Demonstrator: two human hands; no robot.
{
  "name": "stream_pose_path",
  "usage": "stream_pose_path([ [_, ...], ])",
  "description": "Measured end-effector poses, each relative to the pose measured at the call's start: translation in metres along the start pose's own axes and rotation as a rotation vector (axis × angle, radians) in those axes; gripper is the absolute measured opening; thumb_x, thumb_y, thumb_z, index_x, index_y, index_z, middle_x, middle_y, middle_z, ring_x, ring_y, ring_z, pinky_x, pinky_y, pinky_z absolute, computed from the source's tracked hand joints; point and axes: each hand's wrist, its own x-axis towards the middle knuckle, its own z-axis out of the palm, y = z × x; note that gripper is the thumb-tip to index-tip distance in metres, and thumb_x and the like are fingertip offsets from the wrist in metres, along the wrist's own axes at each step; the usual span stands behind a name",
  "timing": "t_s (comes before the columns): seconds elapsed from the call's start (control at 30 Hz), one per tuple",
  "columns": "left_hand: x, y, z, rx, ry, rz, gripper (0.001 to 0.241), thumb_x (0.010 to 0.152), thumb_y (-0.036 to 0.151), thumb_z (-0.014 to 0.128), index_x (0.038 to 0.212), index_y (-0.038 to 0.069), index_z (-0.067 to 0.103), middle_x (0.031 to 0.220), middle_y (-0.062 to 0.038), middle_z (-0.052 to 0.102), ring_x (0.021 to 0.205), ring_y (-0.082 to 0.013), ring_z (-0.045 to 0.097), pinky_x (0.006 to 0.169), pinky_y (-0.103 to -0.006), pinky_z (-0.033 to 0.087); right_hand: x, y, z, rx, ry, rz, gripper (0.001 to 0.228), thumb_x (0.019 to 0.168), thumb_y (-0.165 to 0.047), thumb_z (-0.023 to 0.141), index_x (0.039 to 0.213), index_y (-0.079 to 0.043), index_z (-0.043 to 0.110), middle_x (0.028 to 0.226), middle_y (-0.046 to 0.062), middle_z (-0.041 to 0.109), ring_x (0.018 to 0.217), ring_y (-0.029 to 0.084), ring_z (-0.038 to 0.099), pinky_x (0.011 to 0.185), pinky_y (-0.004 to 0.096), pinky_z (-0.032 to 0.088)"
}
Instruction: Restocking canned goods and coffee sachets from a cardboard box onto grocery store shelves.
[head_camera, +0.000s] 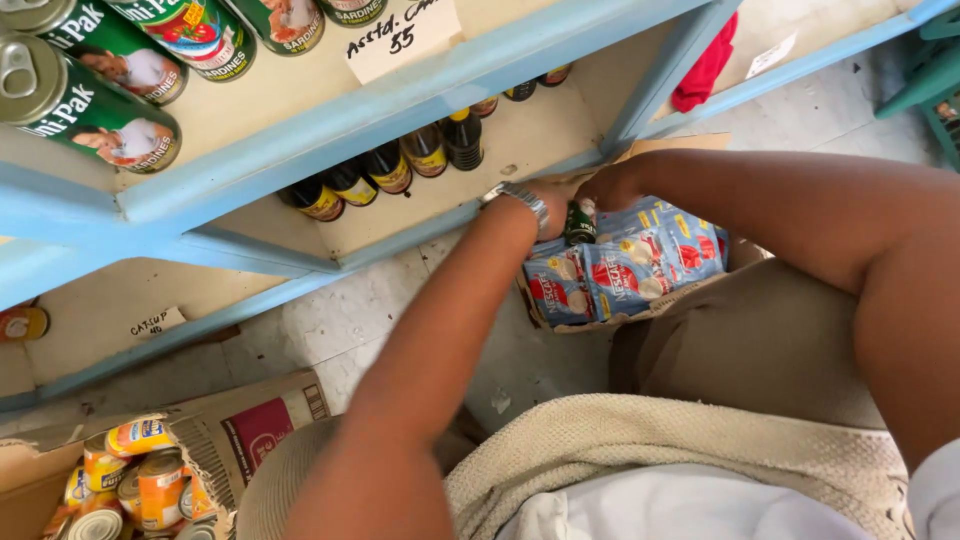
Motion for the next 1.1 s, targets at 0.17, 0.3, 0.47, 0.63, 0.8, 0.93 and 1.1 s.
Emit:
stream_pose_path([
  [0.17,0.089,0.003,0.041,-0.429,0.323,-0.238,0.028,0.087,0.021,0.064,0.109,0.010,0.078,0.124,-0.019,0.071,0.112,-0.0353,0.070,0.091,-0.0463,0.057,0.034,0.050,0.038,0.047,0.065,-0.099,0.043,0.093,-0.021,0.061,0.135,-0.018,0.063,0.142,0.010,0.064,0.135,0.027,0.057,0.112,0.044,0.044],
  [0.3,0.083,0.033,0.066,-0.566,0.353,-0.254,0.042,0.085,0.019,0.068,0.125,0.007,0.067,0.135,-0.022,0.063,0.120,-0.0376,0.065,0.098,-0.0457,0.054,0.041,0.066,0.041,0.198,0.155,0.005,0.055,0.090,-0.015,0.062,0.144,-0.016,0.049,0.146,0.015,0.055,0.134,0.030,0.052,0.110,0.044,0.043],
  [0.47,0.084,0.036,0.084,-0.836,0.280,-0.194,0.091,0.082,0.014,0.070,0.162,0.012,0.027,0.152,-0.023,0.047,0.133,-0.0397,0.055,0.109,-0.0438,0.047,0.021,0.029,0.049,0.425,0.246,0.122,0.071,0.087,-0.009,0.062,0.152,-0.017,0.036,0.142,0.018,0.047,0.127,0.032,0.047,0.102,0.043,0.040],
  [0.63,0.126,0.026,0.122,-0.961,0.316,-0.141,0.089,0.079,0.012,0.075,0.157,0.017,0.031,0.153,-0.019,0.042,0.136,-0.0378,0.049,0.109,-0.0430,0.044,0.003,0.001,-0.003,0.510,0.211,0.159,0.070,0.086,-0.009,0.062,0.151,-0.021,0.039,0.125,0.015,0.051,0.108,0.028,0.047,0.087,0.041,0.039],
  [0.8,0.134,0.035,0.146,-1.006,0.543,-0.036,0.070,0.082,0.012,0.072,0.148,0.031,0.058,0.150,-0.016,0.063,0.137,-0.0346,0.063,0.113,-0.0385,0.051,-0.006,-0.019,-0.002,0.638,0.147,0.214,0.069,0.085,-0.010,0.062,0.150,-0.025,0.042,0.108,0.013,0.054,0.089,0.024,0.047,0.072,0.039,0.038],
  [0.93,0.135,0.030,0.154,-0.826,0.505,-0.082,0.079,0.077,0.011,0.079,0.144,0.044,0.053,0.157,-0.022,0.037,0.138,-0.0385,0.048,0.111,-0.0397,0.043,-0.013,-0.016,0.002,0.734,0.123,0.279,0.069,0.085,-0.010,0.061,0.150,-0.028,0.044,0.095,0.010,0.057,0.074,0.021,0.046,0.060,0.037,0.037],
  [1.1,0.107,0.032,0.137,-0.783,0.313,-0.144,0.090,0.078,0.000,0.063,0.151,0.049,0.047,0.159,-0.018,0.040,0.140,-0.0362,0.049,0.113,-0.0406,0.042,0.011,0.005,0.052,0.847,0.079,0.343,0.070,0.084,-0.011,0.061,0.149,-0.031,0.046,0.081,0.008,0.060,0.059,0.018,0.046,0.048,0.035,0.036],
])
